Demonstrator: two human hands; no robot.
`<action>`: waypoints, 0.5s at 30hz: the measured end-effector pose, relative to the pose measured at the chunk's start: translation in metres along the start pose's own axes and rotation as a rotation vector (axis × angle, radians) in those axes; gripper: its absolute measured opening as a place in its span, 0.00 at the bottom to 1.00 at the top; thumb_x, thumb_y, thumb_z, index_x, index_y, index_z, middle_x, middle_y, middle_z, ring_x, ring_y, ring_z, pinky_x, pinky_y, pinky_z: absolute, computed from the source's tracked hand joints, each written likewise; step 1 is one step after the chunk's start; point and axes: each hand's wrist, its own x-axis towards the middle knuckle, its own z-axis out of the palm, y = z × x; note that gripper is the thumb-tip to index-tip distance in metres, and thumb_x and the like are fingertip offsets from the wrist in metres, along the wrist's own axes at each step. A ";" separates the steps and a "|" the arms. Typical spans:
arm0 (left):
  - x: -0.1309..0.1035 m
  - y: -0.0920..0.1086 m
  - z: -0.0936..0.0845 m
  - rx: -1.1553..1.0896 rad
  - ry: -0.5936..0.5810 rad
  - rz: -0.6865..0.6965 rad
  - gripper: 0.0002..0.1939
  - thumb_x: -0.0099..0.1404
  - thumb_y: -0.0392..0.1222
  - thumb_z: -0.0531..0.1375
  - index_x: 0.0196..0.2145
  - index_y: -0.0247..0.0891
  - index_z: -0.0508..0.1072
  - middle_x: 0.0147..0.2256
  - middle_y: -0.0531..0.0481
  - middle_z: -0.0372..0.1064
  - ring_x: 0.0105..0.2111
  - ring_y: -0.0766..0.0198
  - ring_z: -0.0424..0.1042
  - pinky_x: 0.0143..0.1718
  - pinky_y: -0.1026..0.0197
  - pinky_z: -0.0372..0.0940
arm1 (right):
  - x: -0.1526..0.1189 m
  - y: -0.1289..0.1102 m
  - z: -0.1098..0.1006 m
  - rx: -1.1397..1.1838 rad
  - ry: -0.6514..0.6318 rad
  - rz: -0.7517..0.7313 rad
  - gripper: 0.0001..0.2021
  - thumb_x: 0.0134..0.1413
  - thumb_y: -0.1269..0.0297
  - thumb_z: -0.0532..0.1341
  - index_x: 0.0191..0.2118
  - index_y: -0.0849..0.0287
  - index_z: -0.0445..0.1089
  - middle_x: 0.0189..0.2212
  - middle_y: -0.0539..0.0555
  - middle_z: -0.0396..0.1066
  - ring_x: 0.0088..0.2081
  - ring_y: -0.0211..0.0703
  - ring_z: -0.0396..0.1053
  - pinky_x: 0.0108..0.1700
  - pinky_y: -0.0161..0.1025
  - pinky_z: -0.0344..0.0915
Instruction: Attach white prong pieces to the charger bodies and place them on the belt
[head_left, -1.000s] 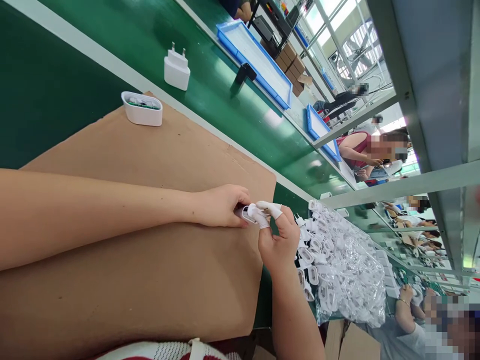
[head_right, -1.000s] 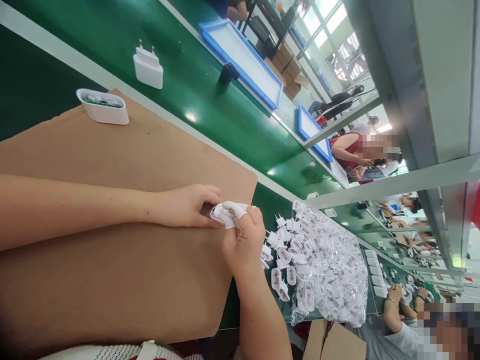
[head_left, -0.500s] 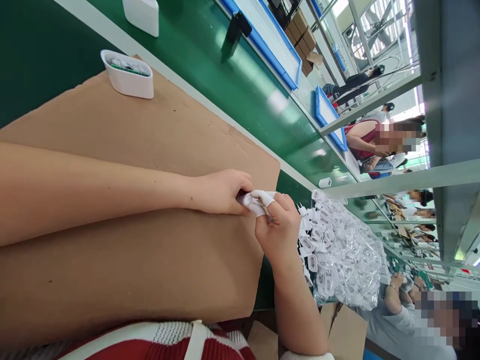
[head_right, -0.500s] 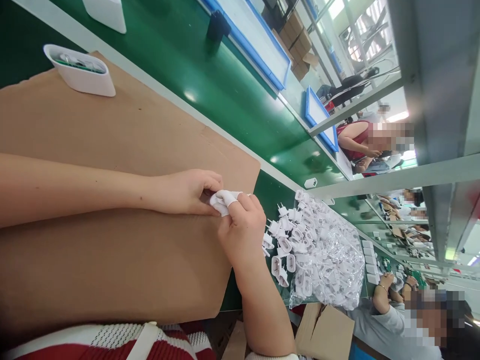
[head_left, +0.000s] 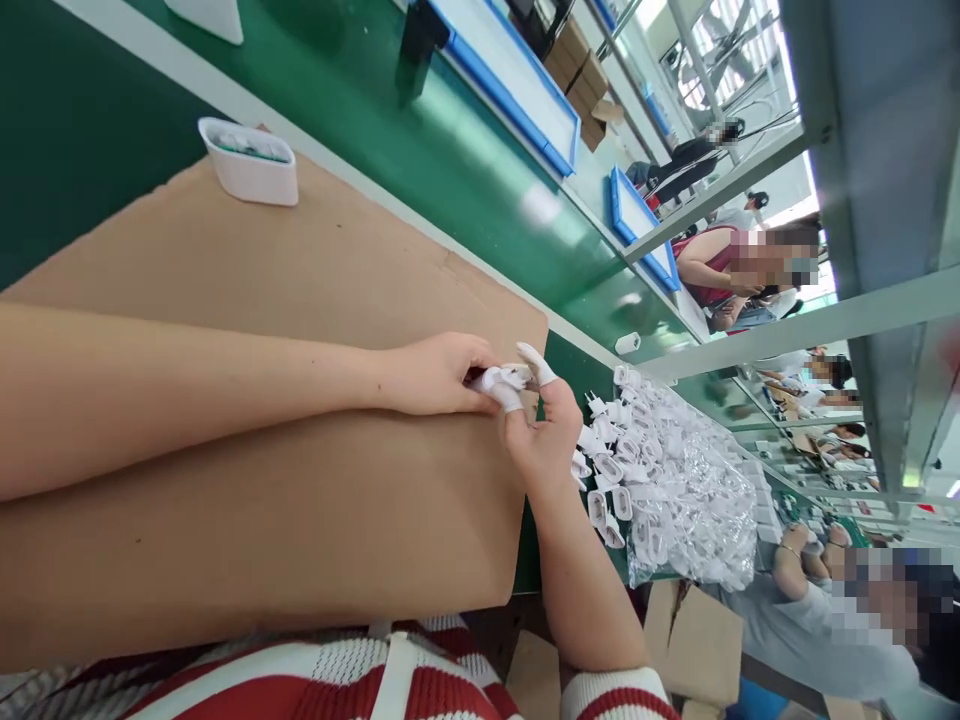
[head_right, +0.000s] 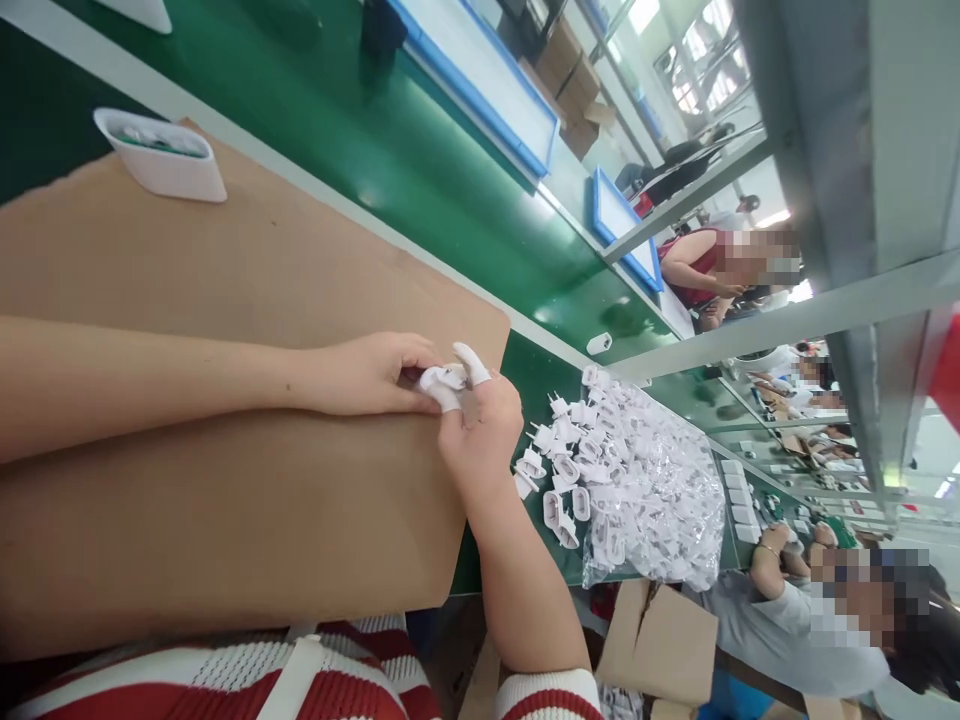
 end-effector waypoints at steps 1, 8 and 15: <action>0.000 -0.001 0.000 -0.051 -0.013 -0.017 0.14 0.56 0.52 0.66 0.35 0.39 0.79 0.36 0.50 0.74 0.36 0.57 0.73 0.37 0.59 0.65 | -0.002 0.001 0.002 0.056 0.017 0.044 0.17 0.62 0.65 0.63 0.56 0.52 0.70 0.40 0.53 0.78 0.42 0.47 0.76 0.50 0.47 0.72; -0.006 0.012 -0.002 -0.407 -0.001 -0.067 0.28 0.54 0.51 0.71 0.50 0.37 0.74 0.43 0.45 0.78 0.41 0.54 0.77 0.45 0.52 0.72 | -0.003 0.008 -0.014 0.298 0.004 0.016 0.26 0.56 0.64 0.69 0.59 0.52 0.63 0.55 0.58 0.66 0.52 0.47 0.73 0.55 0.48 0.73; -0.016 0.051 -0.012 -0.601 -0.059 -0.068 0.26 0.57 0.51 0.73 0.49 0.37 0.75 0.46 0.43 0.79 0.45 0.52 0.79 0.47 0.52 0.75 | -0.001 -0.005 -0.047 0.211 0.024 -0.173 0.24 0.56 0.71 0.66 0.58 0.47 0.70 0.55 0.58 0.67 0.56 0.51 0.70 0.58 0.53 0.71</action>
